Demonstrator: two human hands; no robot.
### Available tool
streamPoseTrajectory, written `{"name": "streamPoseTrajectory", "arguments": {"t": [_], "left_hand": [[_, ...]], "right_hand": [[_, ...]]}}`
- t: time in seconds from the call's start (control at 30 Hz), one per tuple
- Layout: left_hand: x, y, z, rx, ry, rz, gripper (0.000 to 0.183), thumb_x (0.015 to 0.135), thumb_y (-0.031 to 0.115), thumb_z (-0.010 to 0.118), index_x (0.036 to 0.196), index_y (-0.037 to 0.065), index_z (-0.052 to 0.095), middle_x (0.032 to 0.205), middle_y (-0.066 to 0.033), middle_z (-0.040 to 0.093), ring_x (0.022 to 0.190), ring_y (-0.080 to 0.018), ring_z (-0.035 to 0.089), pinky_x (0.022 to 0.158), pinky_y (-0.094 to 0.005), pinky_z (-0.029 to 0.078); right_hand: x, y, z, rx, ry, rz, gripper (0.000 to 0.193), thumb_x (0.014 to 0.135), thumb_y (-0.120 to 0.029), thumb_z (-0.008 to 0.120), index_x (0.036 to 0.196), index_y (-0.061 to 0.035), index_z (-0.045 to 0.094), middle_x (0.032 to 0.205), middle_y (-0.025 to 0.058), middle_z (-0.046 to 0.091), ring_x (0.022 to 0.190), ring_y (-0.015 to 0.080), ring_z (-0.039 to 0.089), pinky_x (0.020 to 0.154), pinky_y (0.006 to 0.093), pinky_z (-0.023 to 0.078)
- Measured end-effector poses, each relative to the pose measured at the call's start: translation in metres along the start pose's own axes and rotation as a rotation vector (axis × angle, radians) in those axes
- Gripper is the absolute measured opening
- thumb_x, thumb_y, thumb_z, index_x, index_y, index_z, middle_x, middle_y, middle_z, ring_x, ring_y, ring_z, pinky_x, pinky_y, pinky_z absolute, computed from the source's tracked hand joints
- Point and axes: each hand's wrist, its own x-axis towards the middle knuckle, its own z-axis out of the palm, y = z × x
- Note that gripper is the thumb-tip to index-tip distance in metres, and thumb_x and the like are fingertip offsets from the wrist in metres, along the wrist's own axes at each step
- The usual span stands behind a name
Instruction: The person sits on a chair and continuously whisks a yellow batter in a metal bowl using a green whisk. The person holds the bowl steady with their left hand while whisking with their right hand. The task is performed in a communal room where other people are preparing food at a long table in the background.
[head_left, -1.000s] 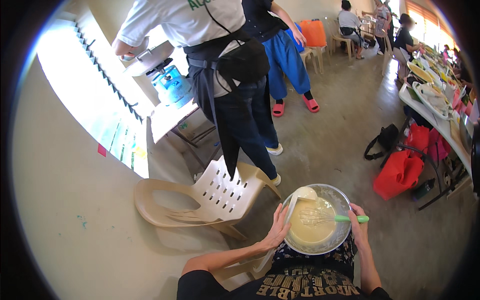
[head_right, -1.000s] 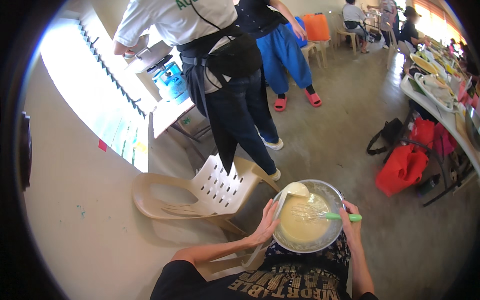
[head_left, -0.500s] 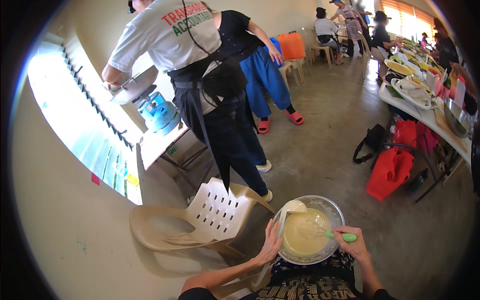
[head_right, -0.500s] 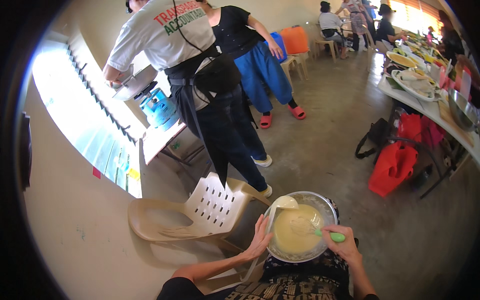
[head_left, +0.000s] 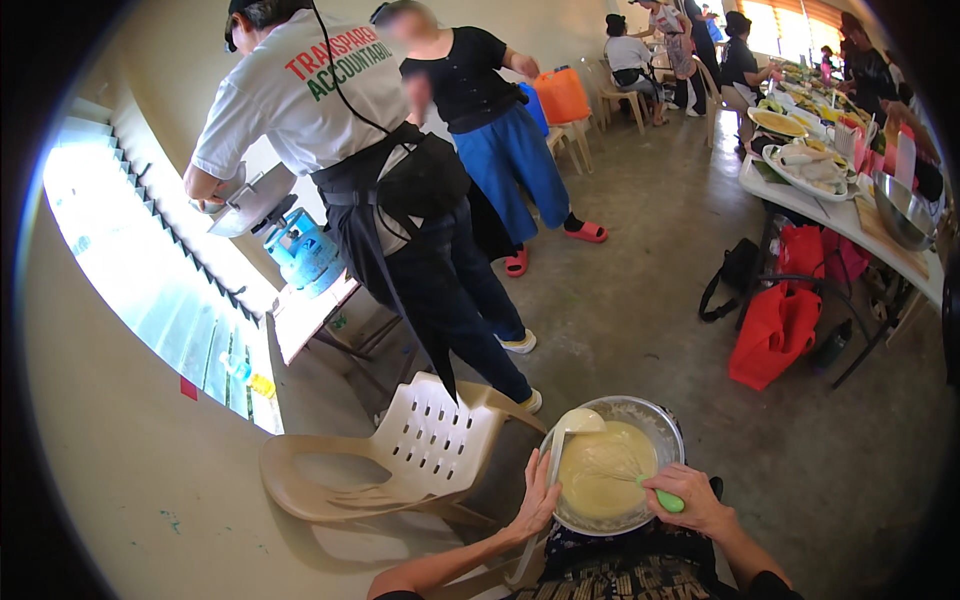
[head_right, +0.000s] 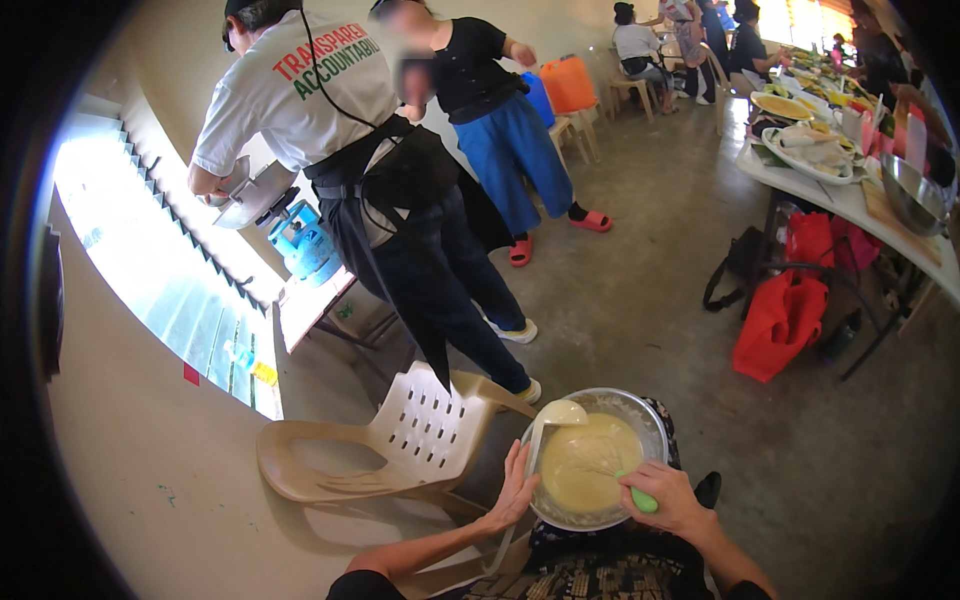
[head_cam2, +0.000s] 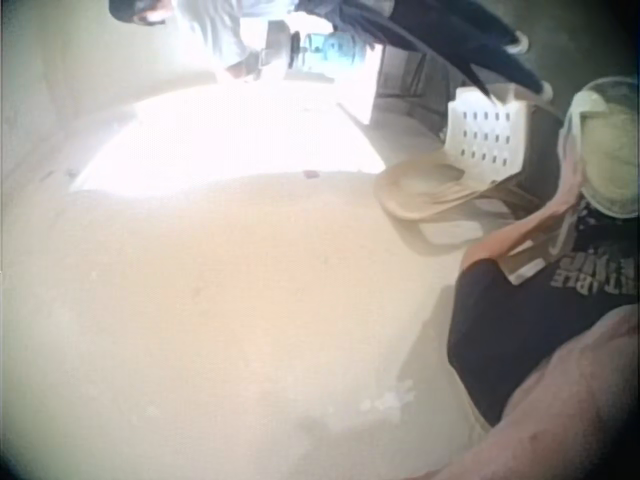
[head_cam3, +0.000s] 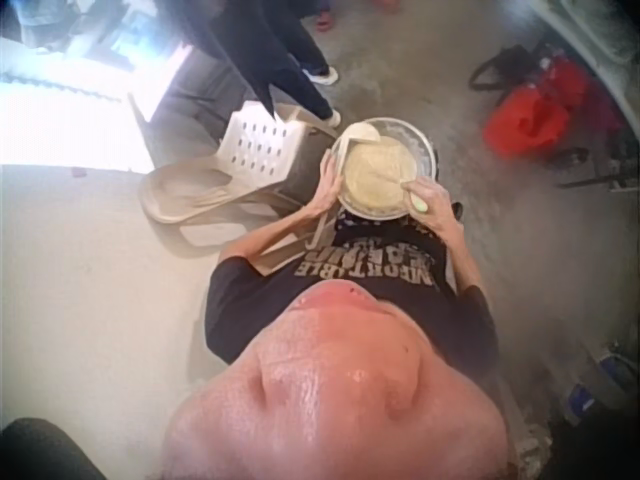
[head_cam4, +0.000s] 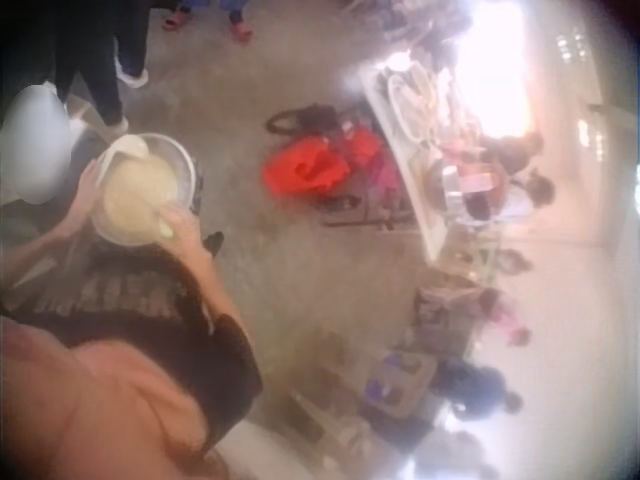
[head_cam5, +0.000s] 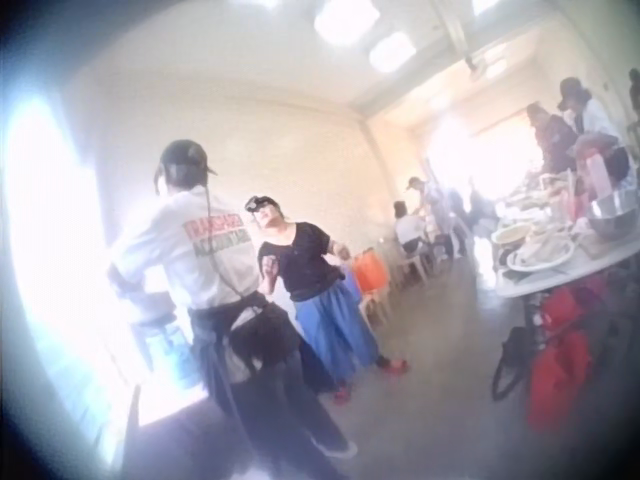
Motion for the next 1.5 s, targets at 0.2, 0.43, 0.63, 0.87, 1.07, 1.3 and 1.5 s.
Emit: {"name": "streamPoseTrajectory", "arguments": {"t": [0.2, 0.43, 0.63, 0.87, 1.07, 1.3, 1.5], "left_hand": [[-0.005, -0.001, -0.002, 0.002, 0.010, 0.018, 0.064, 0.092, 0.020, 0.043, 0.145, -0.004, 0.016, 0.151, -0.0267, 0.001, 0.142, -0.0394, 0.004, 0.115, -0.0425, 0.014], [-0.001, 0.000, -0.001, -0.069, 0.000, 0.038, 0.066, 0.091, 0.021, 0.045, 0.146, -0.001, 0.016, 0.152, -0.0229, 0.001, 0.142, -0.0366, 0.003, 0.115, -0.0425, 0.012], [-0.006, -0.004, -0.001, -0.080, 0.018, 0.036, 0.066, 0.092, 0.023, 0.044, 0.147, 0.000, 0.015, 0.153, -0.0223, 0.000, 0.142, -0.0372, 0.002, 0.115, -0.0432, 0.013], [-0.003, -0.005, -0.002, -0.036, -0.002, 0.066, 0.066, 0.093, 0.024, 0.042, 0.146, -0.001, 0.013, 0.152, -0.0246, -0.003, 0.142, -0.0402, 0.002, 0.115, -0.0443, 0.014], [-0.004, -0.009, -0.001, -0.022, 0.005, 0.073, 0.066, 0.093, 0.024, 0.044, 0.147, 0.001, 0.013, 0.152, -0.0243, -0.004, 0.142, -0.0406, 0.003, 0.115, -0.0446, 0.014], [-0.005, -0.008, -0.001, -0.044, 0.001, 0.056, 0.066, 0.095, 0.030, 0.042, 0.147, -0.001, 0.013, 0.152, -0.0230, -0.004, 0.142, -0.0387, 0.003, 0.115, -0.0436, 0.014], [-0.006, -0.011, 0.000, -0.055, 0.000, 0.060, 0.067, 0.095, 0.032, 0.043, 0.147, 0.001, 0.014, 0.152, -0.0223, -0.005, 0.142, -0.0391, 0.004, 0.115, -0.0444, 0.015]], "right_hand": [[-0.009, 0.005, -0.019, 0.193, -0.138, 0.042, 0.015, 0.070, -0.009, 0.069, 0.084, -0.0043, 0.068, 0.078, 0.0116, 0.066, 0.071, 0.0266, 0.065, 0.066, 0.0344, 0.052], [-0.001, 0.000, 0.016, 0.287, -0.052, 0.055, 0.015, 0.072, -0.003, 0.068, 0.086, -0.0021, 0.068, 0.078, 0.0136, 0.067, 0.072, 0.0275, 0.065, 0.066, 0.0341, 0.052], [0.004, -0.007, -0.021, 0.168, -0.078, 0.153, 0.007, 0.072, -0.004, 0.067, 0.078, -0.0011, 0.068, 0.072, 0.0145, 0.066, 0.064, 0.0272, 0.065, 0.062, 0.0346, 0.052], [-0.003, 0.012, 0.004, 0.350, -0.016, 0.421, 0.010, 0.078, -0.009, 0.066, 0.082, -0.0006, 0.069, 0.074, 0.0098, 0.064, 0.070, 0.0194, 0.062, 0.065, 0.0288, 0.048], [-0.012, 0.042, 0.031, 0.300, 0.357, 0.439, 0.038, 0.083, -0.015, 0.062, 0.120, -0.0040, 0.058, 0.111, 0.0135, 0.056, 0.108, 0.0218, 0.053, 0.088, 0.0303, 0.042], [-0.005, 0.051, 0.045, 0.828, 0.390, 0.625, 0.049, 0.087, -0.016, 0.059, 0.133, -0.0029, 0.047, 0.133, 0.0150, 0.044, 0.124, 0.0249, 0.042, 0.103, 0.0354, 0.035], [-0.011, 0.066, 0.040, 0.385, 0.306, 0.478, 0.056, 0.087, -0.017, 0.059, 0.137, -0.0015, 0.040, 0.137, 0.0156, 0.042, 0.125, 0.0250, 0.041, 0.105, 0.0372, 0.034]]}}
